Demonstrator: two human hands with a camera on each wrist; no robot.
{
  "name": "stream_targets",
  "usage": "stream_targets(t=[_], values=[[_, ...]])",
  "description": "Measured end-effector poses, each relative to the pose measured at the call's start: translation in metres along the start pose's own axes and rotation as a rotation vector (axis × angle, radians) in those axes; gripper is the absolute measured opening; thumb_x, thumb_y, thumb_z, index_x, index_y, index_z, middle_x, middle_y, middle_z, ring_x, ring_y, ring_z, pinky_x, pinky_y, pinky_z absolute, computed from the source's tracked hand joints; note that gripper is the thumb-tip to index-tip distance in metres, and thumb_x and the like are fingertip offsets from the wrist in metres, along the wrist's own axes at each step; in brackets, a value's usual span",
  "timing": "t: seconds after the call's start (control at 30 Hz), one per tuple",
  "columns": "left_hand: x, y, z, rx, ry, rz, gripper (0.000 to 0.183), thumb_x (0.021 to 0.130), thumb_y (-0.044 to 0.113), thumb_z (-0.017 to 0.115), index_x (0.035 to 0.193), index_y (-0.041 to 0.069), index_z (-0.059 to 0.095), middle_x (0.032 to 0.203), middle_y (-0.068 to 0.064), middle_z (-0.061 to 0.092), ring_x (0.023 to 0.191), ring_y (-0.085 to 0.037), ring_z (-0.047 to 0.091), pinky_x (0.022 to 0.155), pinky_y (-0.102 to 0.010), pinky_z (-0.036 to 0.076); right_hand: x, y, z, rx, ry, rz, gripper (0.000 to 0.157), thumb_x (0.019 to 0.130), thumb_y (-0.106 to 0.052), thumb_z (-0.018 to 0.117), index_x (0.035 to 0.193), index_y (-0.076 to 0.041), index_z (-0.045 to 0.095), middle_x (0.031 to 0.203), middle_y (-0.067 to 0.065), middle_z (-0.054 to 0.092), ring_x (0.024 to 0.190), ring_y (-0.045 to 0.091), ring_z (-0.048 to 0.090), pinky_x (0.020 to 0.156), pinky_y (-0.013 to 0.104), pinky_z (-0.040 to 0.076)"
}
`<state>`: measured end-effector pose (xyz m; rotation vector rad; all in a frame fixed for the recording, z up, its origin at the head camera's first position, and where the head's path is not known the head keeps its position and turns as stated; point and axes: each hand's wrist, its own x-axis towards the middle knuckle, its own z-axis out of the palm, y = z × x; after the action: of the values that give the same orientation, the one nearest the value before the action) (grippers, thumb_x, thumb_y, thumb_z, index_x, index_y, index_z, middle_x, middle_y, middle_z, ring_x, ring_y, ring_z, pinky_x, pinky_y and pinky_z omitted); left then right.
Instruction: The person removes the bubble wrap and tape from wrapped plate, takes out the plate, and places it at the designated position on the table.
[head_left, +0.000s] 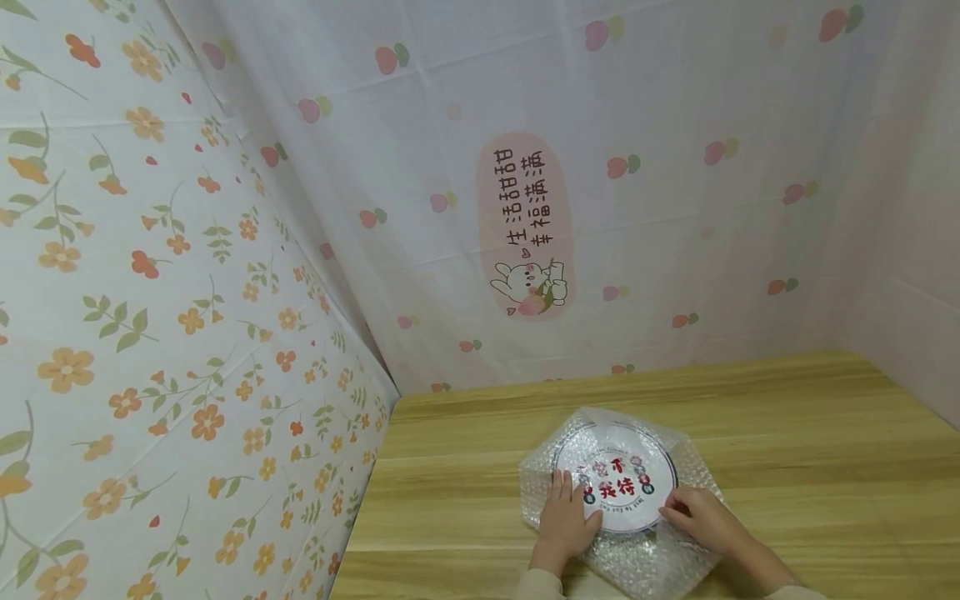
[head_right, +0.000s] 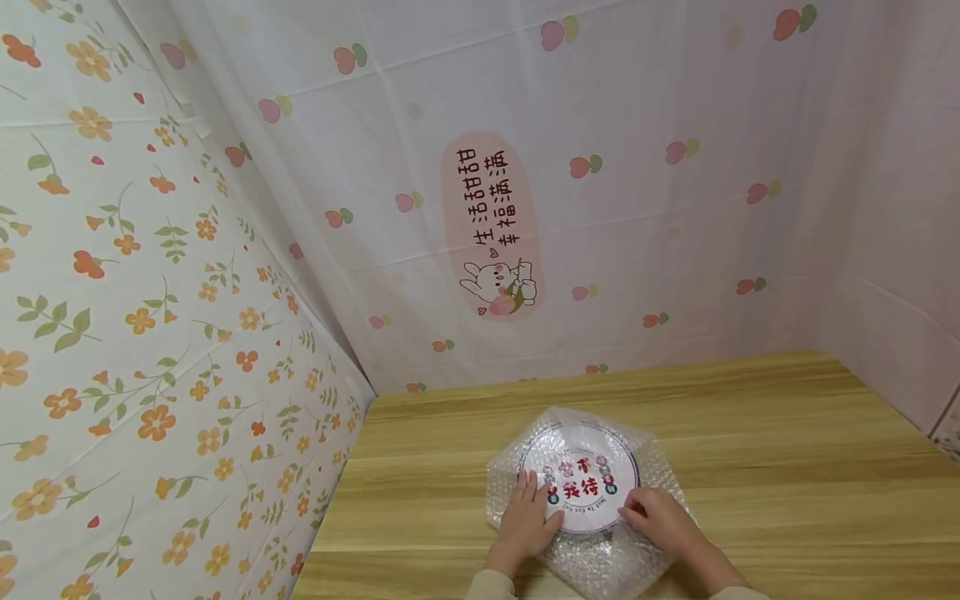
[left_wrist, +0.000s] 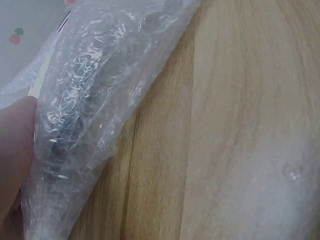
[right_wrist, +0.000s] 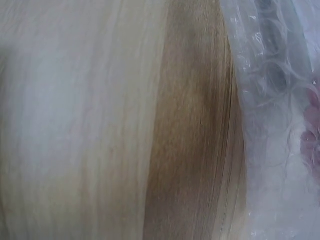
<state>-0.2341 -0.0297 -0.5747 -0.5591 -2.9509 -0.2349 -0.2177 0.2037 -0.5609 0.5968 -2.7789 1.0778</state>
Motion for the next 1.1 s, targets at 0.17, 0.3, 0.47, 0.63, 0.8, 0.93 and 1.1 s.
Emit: stream_targets(t=[0.17,0.3,0.47,0.63,0.8,0.93,1.1], values=[[0.0000,0.0001,0.0014,-0.004,0.006,0.001,0.053,0.086,0.045,0.044,0.121,0.006,0.053,0.132,-0.016,0.042,0.127,-0.029,0.029,0.101,-0.035,0.028,-0.0013,0.0000,0.0001,0.011,0.001,0.011,0.013,0.079,-0.010,0.065,0.069,-0.012,0.057,0.061,-0.011,0.045,0.055,0.000,0.037,0.047,0.020,0.037],[0.0000,-0.0001,0.0017,-0.005,0.011,0.000,0.053,0.086,0.045,0.044,0.121,0.006,0.053,0.132,-0.016,0.042,0.127,-0.029,0.029,0.101,-0.035,0.027,-0.0017,0.0024,0.0015,0.006,0.020,-0.014,0.014,0.078,-0.010,0.065,0.068,-0.013,0.056,0.060,-0.013,0.044,0.055,-0.001,0.037,0.046,0.019,0.037],[-0.0008,-0.0002,0.0002,-0.006,0.008,0.002,0.053,0.086,0.045,0.044,0.121,0.006,0.053,0.132,-0.016,0.042,0.127,-0.029,0.029,0.101,-0.035,0.027,-0.0026,0.0035,0.0014,0.013,0.044,-0.046,0.015,0.078,-0.009,0.065,0.068,-0.014,0.056,0.060,-0.015,0.042,0.055,-0.002,0.037,0.046,0.019,0.035],[-0.0011,0.0000,-0.0010,-0.009,0.003,0.002,0.052,0.086,0.044,0.044,0.121,0.006,0.053,0.132,-0.017,0.042,0.127,-0.029,0.028,0.102,-0.035,0.027,-0.0048,0.0040,0.0008,0.016,0.065,-0.080,0.017,0.077,-0.008,0.065,0.067,-0.015,0.053,0.060,-0.016,0.040,0.055,-0.003,0.036,0.045,0.018,0.034],[-0.0022,0.0006,-0.0023,-0.004,0.007,0.004,0.052,0.086,0.044,0.044,0.121,0.006,0.053,0.131,-0.016,0.043,0.127,-0.029,0.029,0.101,-0.034,0.027,-0.0078,0.0063,0.0016,0.032,0.066,-0.101,0.019,0.078,-0.008,0.065,0.066,-0.015,0.052,0.060,-0.017,0.040,0.054,-0.004,0.035,0.044,0.018,0.034],[-0.0024,0.0009,-0.0022,-0.010,0.010,0.003,0.052,0.086,0.043,0.044,0.121,0.005,0.053,0.131,-0.017,0.043,0.127,-0.029,0.029,0.102,-0.034,0.026,-0.0090,0.0081,0.0019,0.038,0.076,-0.123,0.020,0.078,-0.008,0.065,0.065,-0.016,0.051,0.060,-0.018,0.039,0.054,-0.004,0.035,0.043,0.017,0.034],[-0.0020,0.0005,-0.0014,-0.005,0.010,0.004,0.052,0.086,0.044,0.044,0.120,0.005,0.053,0.131,-0.016,0.043,0.127,-0.029,0.029,0.102,-0.034,0.026,-0.0099,0.0084,0.0022,0.038,0.085,-0.125,0.020,0.078,-0.008,0.064,0.065,-0.016,0.052,0.060,-0.019,0.040,0.053,-0.004,0.035,0.043,0.018,0.034]])
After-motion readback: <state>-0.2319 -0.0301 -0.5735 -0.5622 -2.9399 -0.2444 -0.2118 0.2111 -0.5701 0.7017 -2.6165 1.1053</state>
